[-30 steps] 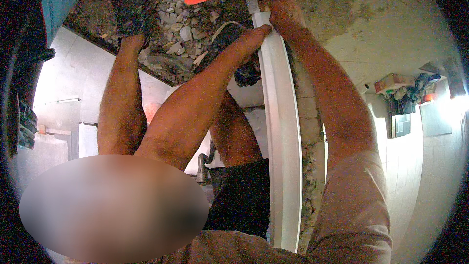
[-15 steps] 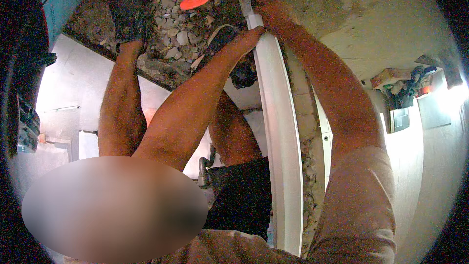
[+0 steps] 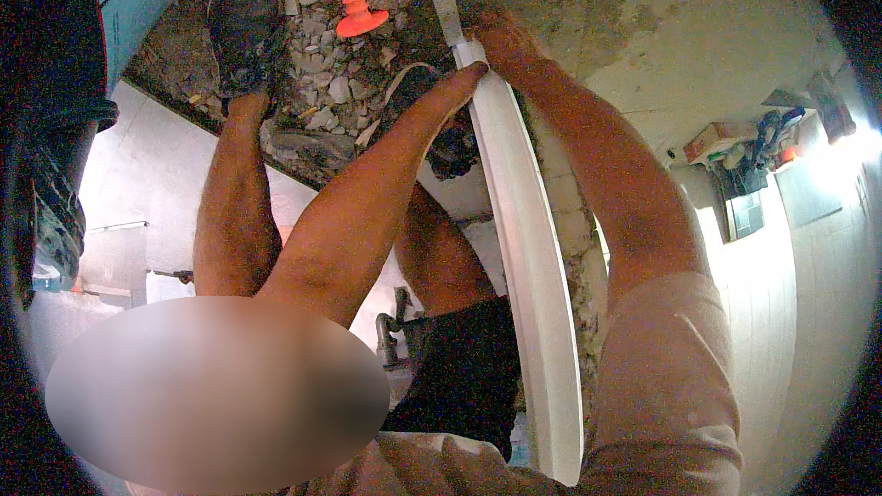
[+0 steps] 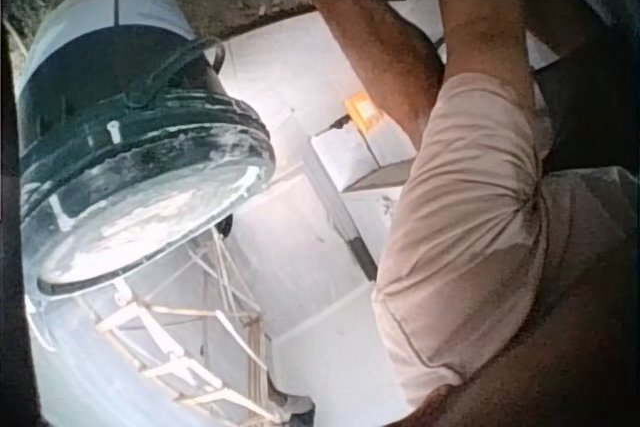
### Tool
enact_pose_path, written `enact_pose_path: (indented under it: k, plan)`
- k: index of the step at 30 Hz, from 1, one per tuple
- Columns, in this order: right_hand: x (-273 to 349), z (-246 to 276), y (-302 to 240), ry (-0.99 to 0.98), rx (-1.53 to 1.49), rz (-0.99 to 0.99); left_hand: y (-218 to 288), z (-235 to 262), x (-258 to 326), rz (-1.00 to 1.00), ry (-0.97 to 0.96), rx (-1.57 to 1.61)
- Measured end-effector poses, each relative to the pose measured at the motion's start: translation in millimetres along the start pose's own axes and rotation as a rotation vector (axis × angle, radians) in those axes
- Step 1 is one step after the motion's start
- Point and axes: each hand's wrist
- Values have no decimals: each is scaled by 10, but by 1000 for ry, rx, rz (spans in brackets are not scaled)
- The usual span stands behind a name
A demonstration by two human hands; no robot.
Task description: The person uses a spirit level to check the alignment of a white door frame, marks the wall with a pencil, and manipulates a small wedge or spacer by hand near the frame edges.
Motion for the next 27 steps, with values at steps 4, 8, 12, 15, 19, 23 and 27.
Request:
enact_pose_path:
  k: [4, 8, 12, 15, 19, 23, 27]
  plan:
    - [35, -118, 63, 86, -132, -15, 39, 5, 68, -18, -37, -102]
    - [124, -453, 375, 167, -134, -147, 157, -171, 229, 33, 3, -149]
    - [-91, -434, 114, 398, -539, -344, -9, 101, 46, 8, 1, 6]
    - [66, -657, 555, 345, -426, -580, 136, -130, 219, 17, -41, 4]
    - [20, -576, 426, 376, -661, -635, 86, -9, 160, -34, -37, 47]
    - [-3, -456, 332, 279, -771, -623, 98, 28, 278, 11, -28, 121]
    - [46, -570, 593, 286, -822, -696, 240, -131, 365, 19, -64, 81]
Point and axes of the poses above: each hand's wrist, its own x-axis away from the middle knuckle, its own z-axis out of the back of the hand, y = z × x, and after that the axes turned 3 degrees about -x, right-handed
